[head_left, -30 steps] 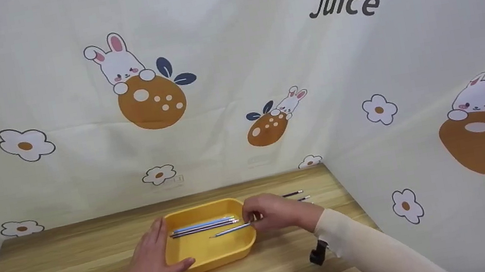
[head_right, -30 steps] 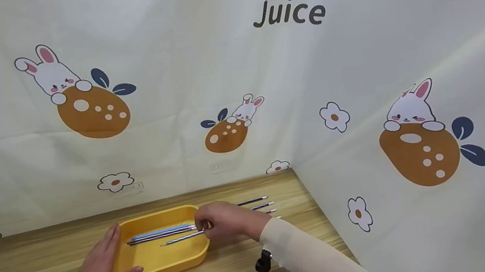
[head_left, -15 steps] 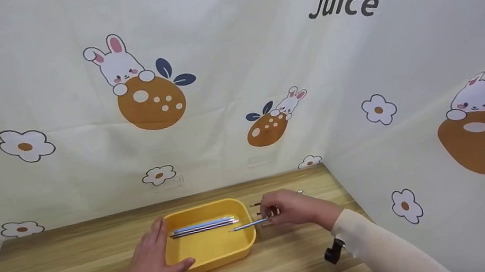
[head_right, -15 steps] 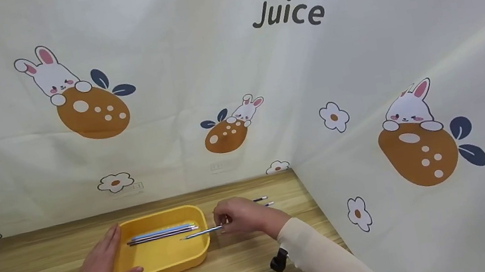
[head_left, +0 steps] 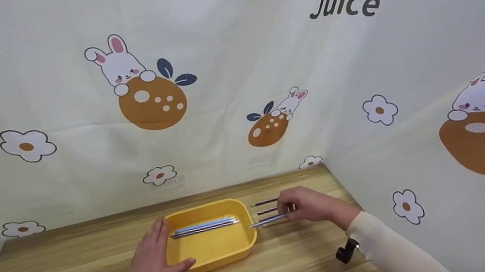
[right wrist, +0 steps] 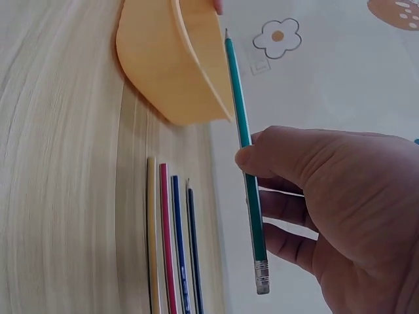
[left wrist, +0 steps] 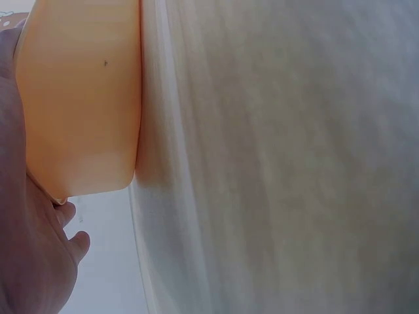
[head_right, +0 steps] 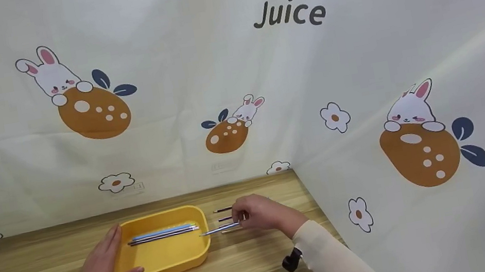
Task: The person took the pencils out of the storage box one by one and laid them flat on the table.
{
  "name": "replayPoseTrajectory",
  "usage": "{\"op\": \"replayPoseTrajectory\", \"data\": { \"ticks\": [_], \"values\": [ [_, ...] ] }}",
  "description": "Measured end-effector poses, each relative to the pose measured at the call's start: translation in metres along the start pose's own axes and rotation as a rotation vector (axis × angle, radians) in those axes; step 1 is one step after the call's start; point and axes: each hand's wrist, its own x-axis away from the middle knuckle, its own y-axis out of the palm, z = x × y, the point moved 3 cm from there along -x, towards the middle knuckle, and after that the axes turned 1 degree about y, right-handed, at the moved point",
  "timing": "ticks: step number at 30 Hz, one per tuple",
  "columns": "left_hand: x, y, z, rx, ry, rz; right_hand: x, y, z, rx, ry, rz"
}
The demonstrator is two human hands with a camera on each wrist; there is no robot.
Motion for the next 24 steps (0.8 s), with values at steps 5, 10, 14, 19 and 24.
{"op": "replayPoseTrajectory", "data": {
  "ticks": [5, 10, 14, 19, 24],
  "values": [
    [0.000, 0.000, -0.001, -0.007, -0.004, -0.001, 0.010, -0.002, 0.009, 0.007, 0.023, 0.025],
    [0.000, -0.001, -0.001, -0.004, -0.002, -0.005, 0.017, -0.003, 0.016, 0.000, 0.028, 0.047],
    [0.000, -0.001, -0.002, -0.002, -0.005, -0.007, 0.023, -0.003, 0.022, -0.017, 0.030, 0.064],
    [0.000, 0.000, -0.003, 0.000, -0.005, -0.007, 0.028, -0.002, 0.029, -0.030, 0.068, 0.066],
    [0.000, 0.000, -0.003, -0.001, 0.001, 0.000, 0.034, 0.000, 0.033, -0.046, 0.100, 0.063]
  ]
}}
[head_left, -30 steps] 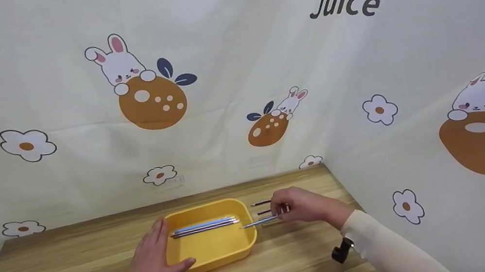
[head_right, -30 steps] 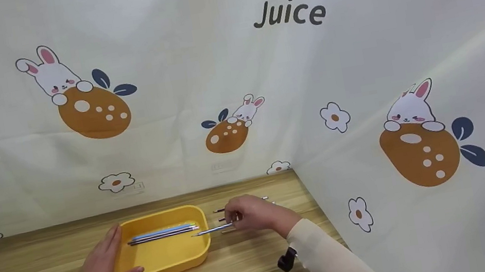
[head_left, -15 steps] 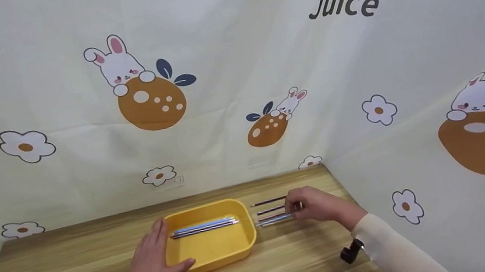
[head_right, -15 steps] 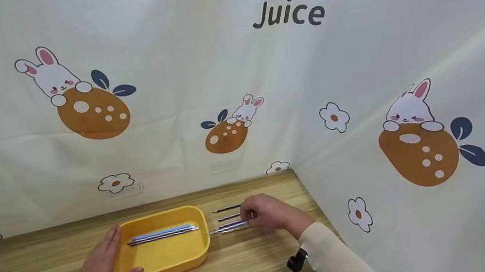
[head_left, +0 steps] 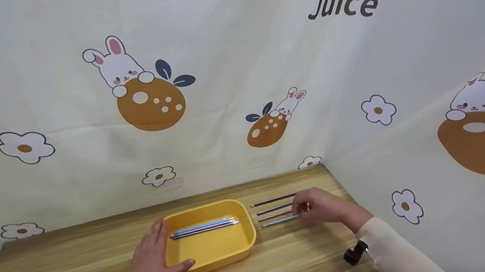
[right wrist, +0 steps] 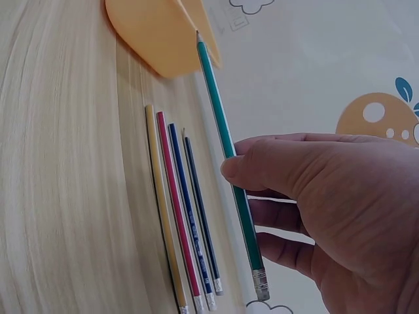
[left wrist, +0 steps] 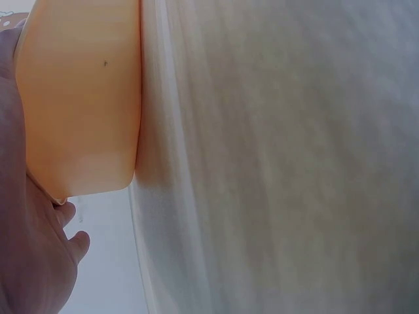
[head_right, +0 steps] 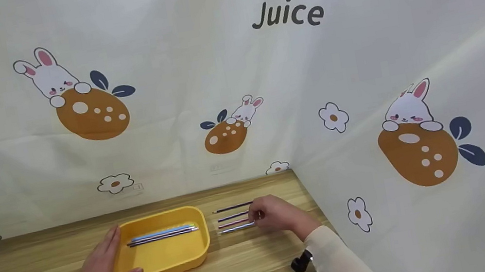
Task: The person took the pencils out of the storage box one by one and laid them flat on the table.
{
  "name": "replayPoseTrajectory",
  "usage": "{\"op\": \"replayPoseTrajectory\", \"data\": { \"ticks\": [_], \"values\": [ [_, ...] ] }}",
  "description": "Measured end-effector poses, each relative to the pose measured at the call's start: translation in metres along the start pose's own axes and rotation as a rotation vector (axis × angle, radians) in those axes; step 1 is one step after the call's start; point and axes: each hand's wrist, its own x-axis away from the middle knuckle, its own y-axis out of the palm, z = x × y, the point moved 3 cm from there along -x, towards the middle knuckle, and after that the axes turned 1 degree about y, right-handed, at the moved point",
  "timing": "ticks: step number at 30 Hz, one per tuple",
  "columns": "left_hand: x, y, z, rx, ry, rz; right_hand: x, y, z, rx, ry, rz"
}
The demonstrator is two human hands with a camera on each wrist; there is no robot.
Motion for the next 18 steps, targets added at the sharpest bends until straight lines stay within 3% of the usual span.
{"op": "replayPoseTrajectory", "data": {
  "ticks": [18],
  "values": [
    [-0.001, 0.002, -0.001, -0.009, -0.016, -0.010, 0.003, 0.014, 0.014, -0.009, -0.036, 0.026]
  ]
}}
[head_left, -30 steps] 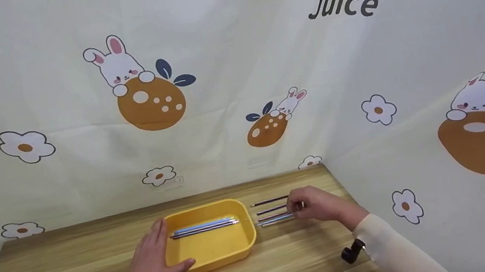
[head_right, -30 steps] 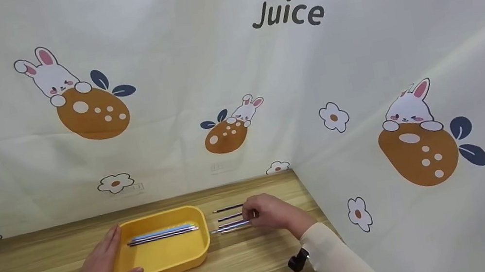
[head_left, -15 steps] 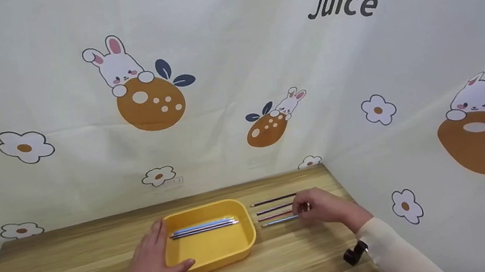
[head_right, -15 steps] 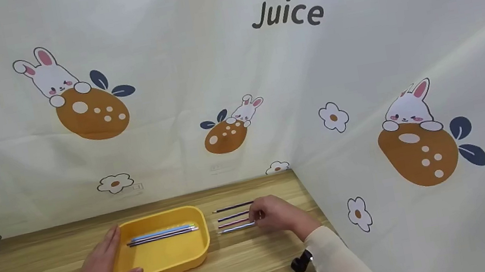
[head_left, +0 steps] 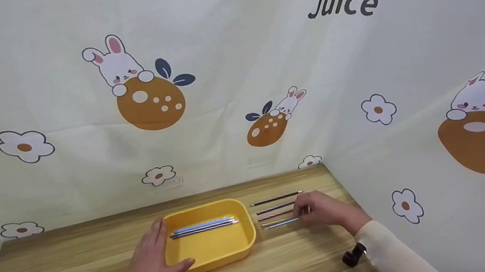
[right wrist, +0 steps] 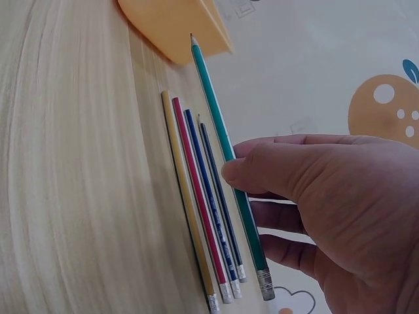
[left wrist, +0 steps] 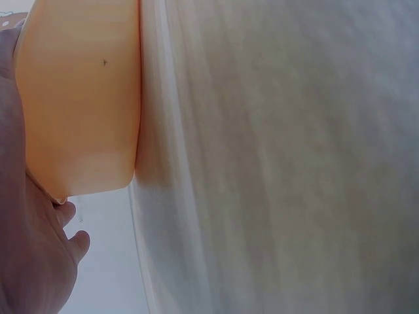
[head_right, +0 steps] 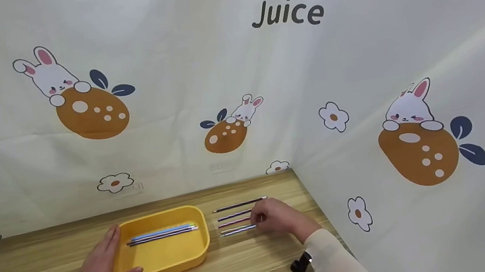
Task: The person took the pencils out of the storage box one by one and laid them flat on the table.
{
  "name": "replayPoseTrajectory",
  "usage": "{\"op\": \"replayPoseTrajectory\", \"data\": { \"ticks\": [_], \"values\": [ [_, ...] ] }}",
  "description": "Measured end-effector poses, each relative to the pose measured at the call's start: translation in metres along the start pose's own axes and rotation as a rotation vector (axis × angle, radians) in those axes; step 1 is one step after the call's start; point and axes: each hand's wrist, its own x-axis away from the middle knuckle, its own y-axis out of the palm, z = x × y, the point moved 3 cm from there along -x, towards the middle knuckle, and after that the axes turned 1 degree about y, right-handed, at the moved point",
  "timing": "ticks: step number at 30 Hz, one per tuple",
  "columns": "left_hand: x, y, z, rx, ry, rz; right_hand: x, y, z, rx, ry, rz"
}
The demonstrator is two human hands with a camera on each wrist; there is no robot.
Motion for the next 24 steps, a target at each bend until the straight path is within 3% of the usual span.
{"op": "replayPoseTrajectory", "data": {
  "ticks": [15, 24],
  "values": [
    [0.001, 0.002, -0.001, 0.015, 0.024, 0.028, 0.001, 0.022, 0.022, 0.023, 0.077, 0.024],
    [0.000, 0.002, 0.000, 0.008, 0.002, 0.010, 0.001, 0.025, 0.027, 0.014, 0.042, 0.029]
  ]
}}
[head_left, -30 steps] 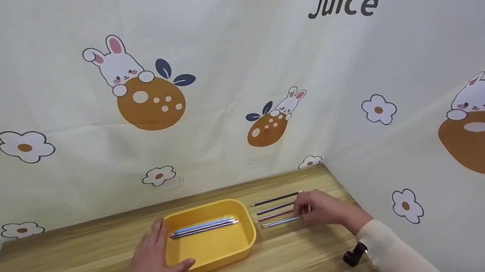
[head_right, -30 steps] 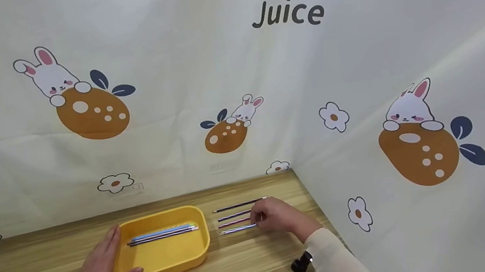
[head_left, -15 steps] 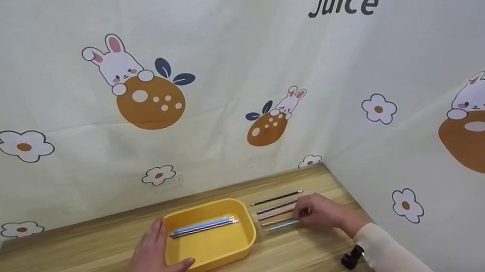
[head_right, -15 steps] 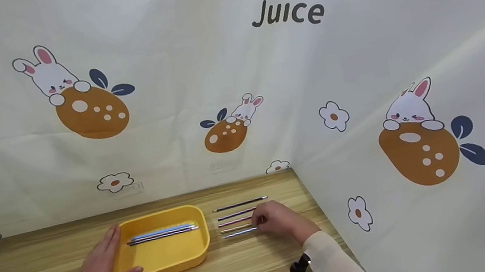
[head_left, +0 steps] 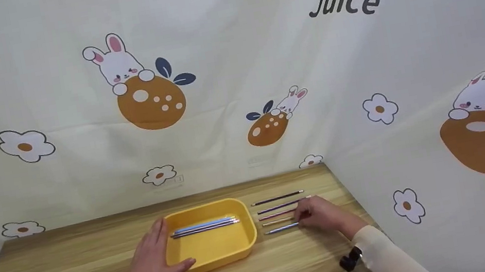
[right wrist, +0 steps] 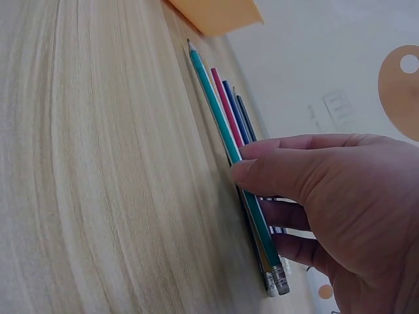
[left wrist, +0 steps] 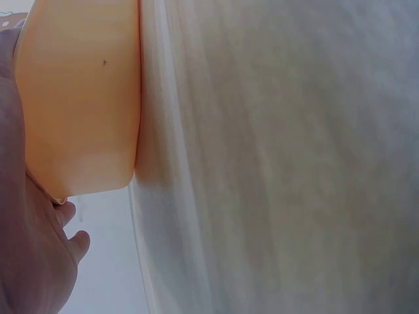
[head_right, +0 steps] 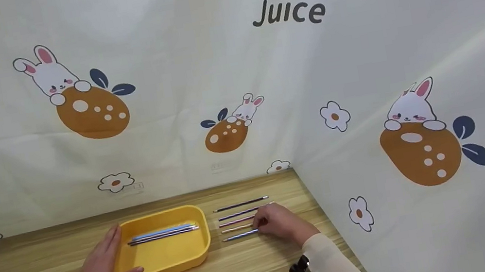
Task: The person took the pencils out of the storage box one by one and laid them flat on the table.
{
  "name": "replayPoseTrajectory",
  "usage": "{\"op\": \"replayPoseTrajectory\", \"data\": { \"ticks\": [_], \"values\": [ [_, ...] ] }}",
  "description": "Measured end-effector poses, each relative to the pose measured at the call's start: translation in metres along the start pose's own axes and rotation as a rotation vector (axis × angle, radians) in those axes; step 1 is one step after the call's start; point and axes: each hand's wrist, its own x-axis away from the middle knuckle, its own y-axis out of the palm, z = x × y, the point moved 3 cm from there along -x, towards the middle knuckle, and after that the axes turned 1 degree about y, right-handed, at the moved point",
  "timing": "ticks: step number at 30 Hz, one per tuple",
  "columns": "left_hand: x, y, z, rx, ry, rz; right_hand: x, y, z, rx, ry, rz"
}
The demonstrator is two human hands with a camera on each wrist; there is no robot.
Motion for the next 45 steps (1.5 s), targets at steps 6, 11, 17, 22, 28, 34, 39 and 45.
{"op": "replayPoseTrajectory", "data": {
  "ticks": [6, 11, 17, 22, 28, 34, 39, 45],
  "values": [
    [0.000, -0.001, 0.001, -0.001, 0.002, 0.000, 0.000, 0.001, 0.001, 0.020, 0.004, 0.001],
    [0.000, -0.001, 0.000, -0.002, 0.004, 0.007, 0.000, 0.003, 0.002, 0.036, 0.003, -0.004],
    [0.001, -0.001, 0.001, 0.007, 0.028, 0.029, -0.001, 0.004, 0.001, 0.015, 0.009, 0.003],
    [0.001, -0.001, 0.001, 0.011, 0.045, 0.043, 0.000, 0.004, 0.000, -0.012, 0.022, 0.014],
    [0.002, -0.002, 0.003, 0.010, 0.033, 0.030, -0.005, 0.004, -0.009, -0.061, 0.077, 0.031],
    [0.001, -0.001, 0.001, 0.014, 0.033, 0.030, -0.023, 0.004, -0.035, -0.064, 0.049, 0.070],
    [0.001, -0.001, 0.000, 0.014, 0.022, 0.013, -0.048, 0.008, -0.067, -0.065, 0.001, 0.083],
    [0.001, -0.002, 0.000, 0.008, 0.020, 0.012, -0.079, 0.020, -0.108, -0.049, -0.048, 0.068]
  ]
}}
